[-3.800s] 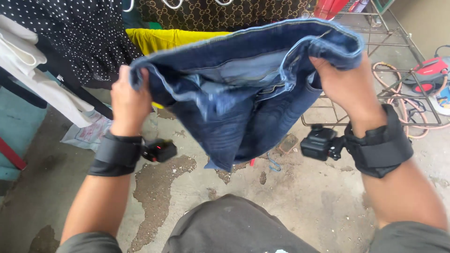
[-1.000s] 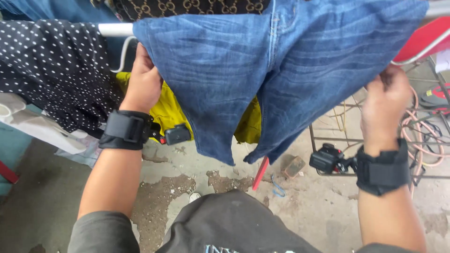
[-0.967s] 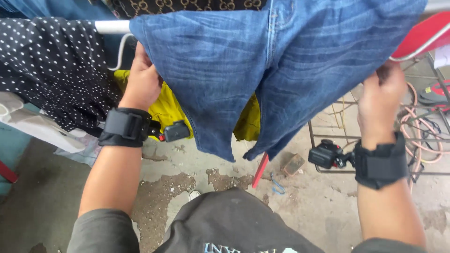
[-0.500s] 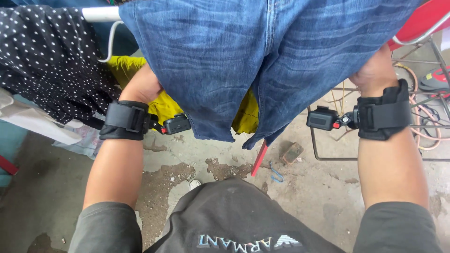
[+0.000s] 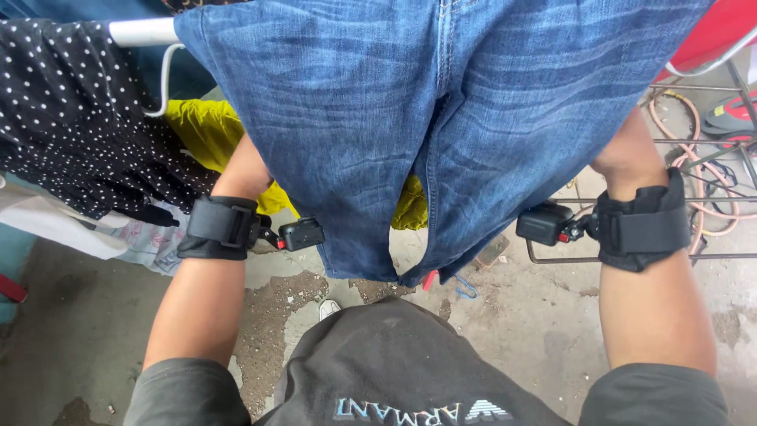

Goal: The person unfolds a black polka-dot garment and hangs it on a clothes drying rack. They then pick up a pair of blue jeans, unfold them, and hang them on the same rack next to the other clothes.

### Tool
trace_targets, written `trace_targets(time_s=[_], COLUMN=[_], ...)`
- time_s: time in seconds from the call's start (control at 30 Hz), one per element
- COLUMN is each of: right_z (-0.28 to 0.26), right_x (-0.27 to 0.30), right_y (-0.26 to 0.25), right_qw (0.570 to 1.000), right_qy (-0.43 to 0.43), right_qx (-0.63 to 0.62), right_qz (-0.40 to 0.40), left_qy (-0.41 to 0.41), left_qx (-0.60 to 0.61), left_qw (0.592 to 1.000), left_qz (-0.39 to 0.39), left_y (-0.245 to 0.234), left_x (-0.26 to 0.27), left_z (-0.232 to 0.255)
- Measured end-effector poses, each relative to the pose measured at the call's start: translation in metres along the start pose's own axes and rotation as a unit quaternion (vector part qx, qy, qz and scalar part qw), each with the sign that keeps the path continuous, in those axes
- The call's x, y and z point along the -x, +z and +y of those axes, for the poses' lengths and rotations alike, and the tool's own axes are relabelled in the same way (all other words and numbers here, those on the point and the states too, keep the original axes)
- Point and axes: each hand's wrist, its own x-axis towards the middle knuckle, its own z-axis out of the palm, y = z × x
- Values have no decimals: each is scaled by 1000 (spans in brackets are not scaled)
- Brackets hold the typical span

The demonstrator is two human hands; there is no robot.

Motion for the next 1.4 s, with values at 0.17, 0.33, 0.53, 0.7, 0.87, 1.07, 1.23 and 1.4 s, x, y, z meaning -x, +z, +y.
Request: trace_targets(time_s=[0.17,0.33,0.53,0.7,0.87,1.07,1.23,1.4], right_z=[-17,9,46,45,54,77,69,73], right_x=[10,12,13,5,1,2,9,18], right_y=[22,23,27,28,29,26,33,41], right_qw=[995,985,985,991,994,974,912,932], right_qy=[-44,-61,-35,-37,-26,-51,-113,-47], right_qx=[-93,157,155,119,98,219,389,347], right_qz=[-16,39,60,43,37,34,65,89], left_qy=[35,73,69,43,78,101,43,-17], left_qx=[-69,-73,-120,-86,-146,-138,-173,-25], left_qw=[997,994,990,995,986,985,984,999], left_qz=[8,16,22,27,29,27,12,17], left_y=[8,11,17,11,6,-2,-8,-10], left_x=[4,1,-1,-8,-16,-18,-19,-19], left_z=[-11,-22,-24,-47,-77,-112,-131,-157])
